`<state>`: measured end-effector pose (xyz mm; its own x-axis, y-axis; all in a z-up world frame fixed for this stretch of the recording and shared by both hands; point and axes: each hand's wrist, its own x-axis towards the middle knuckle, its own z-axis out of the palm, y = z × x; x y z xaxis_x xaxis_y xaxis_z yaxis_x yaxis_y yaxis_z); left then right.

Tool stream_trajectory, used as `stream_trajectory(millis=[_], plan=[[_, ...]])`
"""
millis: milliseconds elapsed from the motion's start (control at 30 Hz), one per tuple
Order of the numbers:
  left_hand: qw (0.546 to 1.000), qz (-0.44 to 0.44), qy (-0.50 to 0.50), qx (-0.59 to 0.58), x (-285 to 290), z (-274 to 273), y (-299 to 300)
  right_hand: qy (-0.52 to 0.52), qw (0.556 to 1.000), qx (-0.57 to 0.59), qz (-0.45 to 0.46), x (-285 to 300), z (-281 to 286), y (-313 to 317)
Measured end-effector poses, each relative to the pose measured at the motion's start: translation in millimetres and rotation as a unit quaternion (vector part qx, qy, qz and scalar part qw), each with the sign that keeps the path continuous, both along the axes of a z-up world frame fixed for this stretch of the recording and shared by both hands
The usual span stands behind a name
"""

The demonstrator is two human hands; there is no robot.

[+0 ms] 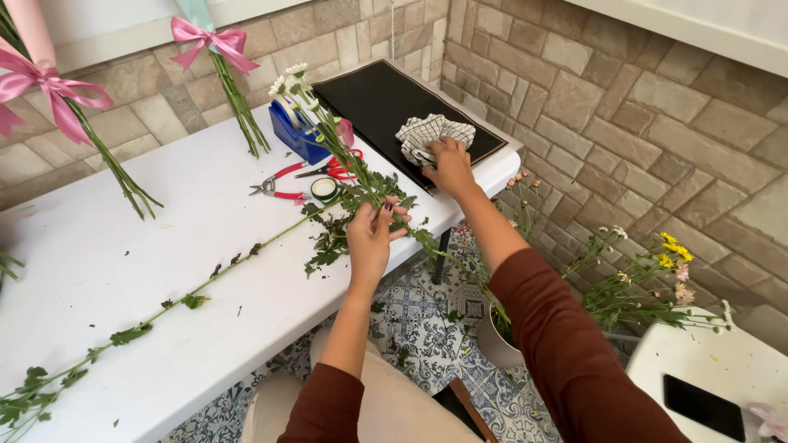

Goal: The person trims and cleans flower stems using shears and a cloth while another person assists at a workspace.

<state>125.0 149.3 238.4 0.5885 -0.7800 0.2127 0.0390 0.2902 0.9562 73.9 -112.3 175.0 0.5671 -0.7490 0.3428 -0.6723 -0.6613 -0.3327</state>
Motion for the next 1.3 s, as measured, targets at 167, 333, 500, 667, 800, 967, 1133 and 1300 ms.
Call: stream_trajectory(millis=[167, 333, 500, 667, 800, 967, 1133, 1300], plan=[[1.0, 0.0, -0.004, 0.006, 3, 4, 2, -0.15, 0.987, 0.029, -0.039, 8, -17, -39], [1.0, -0.014, -0.015, -0.004, 3, 13, -6, -0.503, 0.841, 0.184, -0.076, -62, 92, 79], [0.999, -0.036, -0.025, -0.031, -8, 13, -27, -0.727, 0.671, 0.137, -0.051, -185, 51, 108], [0.996, -0.073, -0.021, -0.048, -31, 16, -49, -0.488, 0.838, 0.212, -0.122, -213, 4, 155], [0.991, -0.114, 0.014, -0.064, -58, 13, -67, -0.343, 0.897, 0.277, 0.02, -192, -38, 194], [0.985, -0.162, -0.034, -0.043, -77, 5, -71, -0.486, 0.827, 0.275, -0.057, -175, -84, 189], [0.953, -0.234, -0.163, 0.1, -102, -20, -48, -0.547, 0.806, 0.209, -0.09, -162, -83, 196], [0.969, -0.172, -0.153, 0.086, -118, -58, -62, -0.522, 0.797, 0.279, -0.122, -151, -53, 203]])
